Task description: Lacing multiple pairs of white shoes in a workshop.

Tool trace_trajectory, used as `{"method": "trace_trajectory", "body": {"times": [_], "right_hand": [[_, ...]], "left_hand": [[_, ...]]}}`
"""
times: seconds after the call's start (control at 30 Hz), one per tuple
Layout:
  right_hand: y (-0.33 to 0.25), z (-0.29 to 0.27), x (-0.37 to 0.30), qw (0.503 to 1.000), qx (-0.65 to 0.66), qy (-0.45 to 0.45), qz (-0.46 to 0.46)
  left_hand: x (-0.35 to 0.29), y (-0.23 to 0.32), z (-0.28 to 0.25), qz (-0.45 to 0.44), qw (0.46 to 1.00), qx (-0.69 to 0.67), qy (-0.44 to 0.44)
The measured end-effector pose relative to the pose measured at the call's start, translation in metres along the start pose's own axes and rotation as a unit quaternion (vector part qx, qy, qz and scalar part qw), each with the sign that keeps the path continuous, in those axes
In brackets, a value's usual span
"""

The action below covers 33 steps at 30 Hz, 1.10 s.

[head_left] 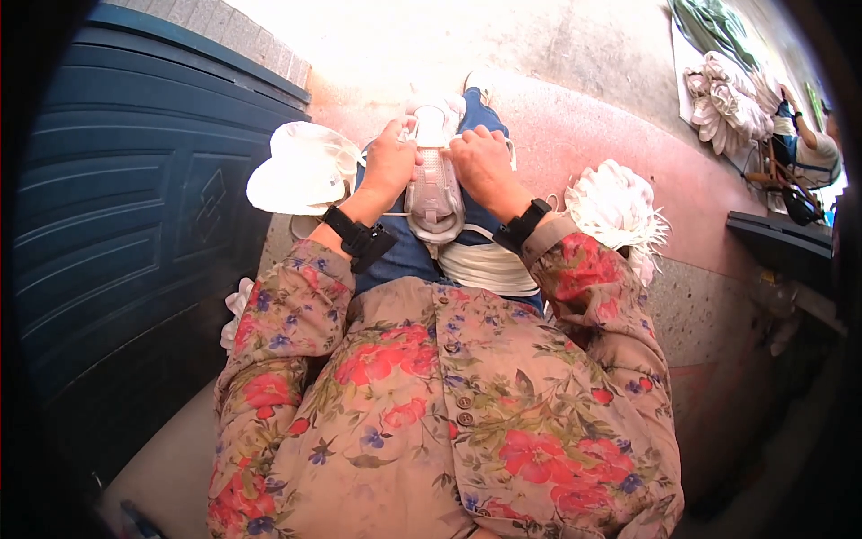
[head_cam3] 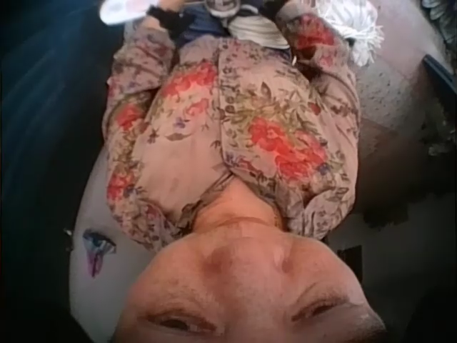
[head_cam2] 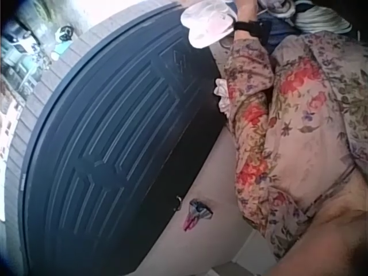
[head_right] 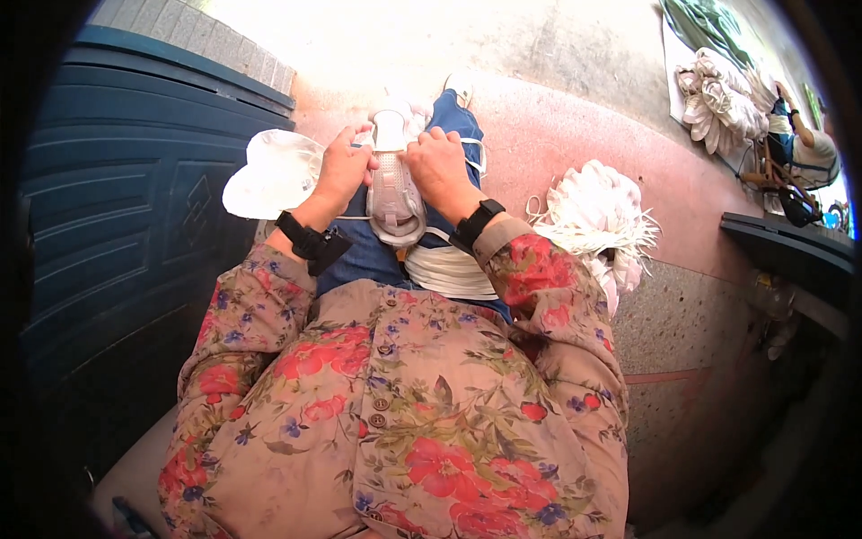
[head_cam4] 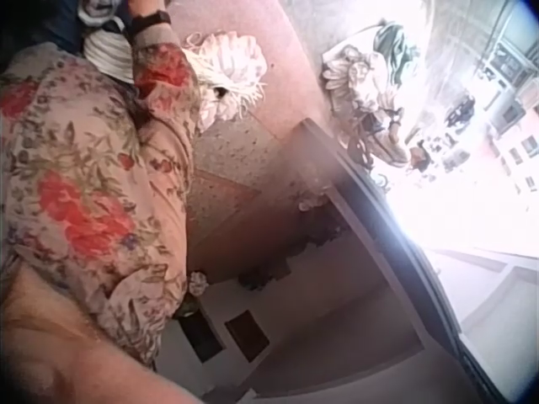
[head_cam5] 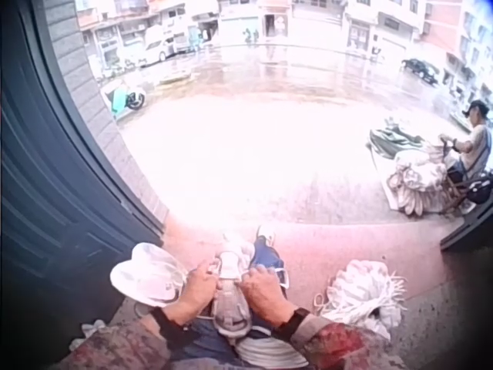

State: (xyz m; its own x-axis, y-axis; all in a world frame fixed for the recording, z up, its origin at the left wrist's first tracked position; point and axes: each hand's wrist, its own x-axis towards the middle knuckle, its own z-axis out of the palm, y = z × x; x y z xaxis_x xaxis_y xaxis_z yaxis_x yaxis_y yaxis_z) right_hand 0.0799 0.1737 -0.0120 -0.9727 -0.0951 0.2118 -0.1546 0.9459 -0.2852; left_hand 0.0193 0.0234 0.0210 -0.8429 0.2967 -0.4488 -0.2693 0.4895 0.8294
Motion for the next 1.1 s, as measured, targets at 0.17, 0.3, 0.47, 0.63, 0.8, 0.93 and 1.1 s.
{"method": "trace_trajectory", "body": {"times": [0.17, 0.3, 0.47, 0.63, 0.8, 0.93, 1.1], "right_hand": [[0.004, 0.006, -0.002, 0.992, 0.087, -0.081, 0.040], [0.028, 0.029, 0.002, 0.978, 0.184, -0.101, 0.012], [0.027, 0.020, 0.000, 0.961, 0.272, -0.043, -0.001], [0.024, 0.011, -0.005, 0.954, 0.294, -0.054, 0.016], [-0.005, -0.010, -0.018, 0.977, 0.201, 0.070, -0.033], [-0.011, -0.039, -0.055, 0.915, 0.396, 0.016, -0.071], [0.048, -0.165, -0.102, 0.736, 0.610, 0.203, 0.211]], "left_hand": [[0.003, -0.004, 0.010, 0.205, 0.952, 0.220, 0.063], [0.000, 0.003, 0.025, 0.212, 0.898, 0.383, 0.042], [0.002, -0.008, 0.030, 0.350, 0.775, 0.516, 0.107], [0.005, -0.011, 0.039, 0.400, 0.740, 0.528, 0.117], [-0.029, 0.002, 0.023, 0.447, 0.746, 0.485, 0.096], [-0.070, 0.024, -0.002, 0.326, 0.847, 0.415, -0.062], [-0.001, 0.040, -0.013, 0.232, 0.951, 0.166, -0.120]]}}
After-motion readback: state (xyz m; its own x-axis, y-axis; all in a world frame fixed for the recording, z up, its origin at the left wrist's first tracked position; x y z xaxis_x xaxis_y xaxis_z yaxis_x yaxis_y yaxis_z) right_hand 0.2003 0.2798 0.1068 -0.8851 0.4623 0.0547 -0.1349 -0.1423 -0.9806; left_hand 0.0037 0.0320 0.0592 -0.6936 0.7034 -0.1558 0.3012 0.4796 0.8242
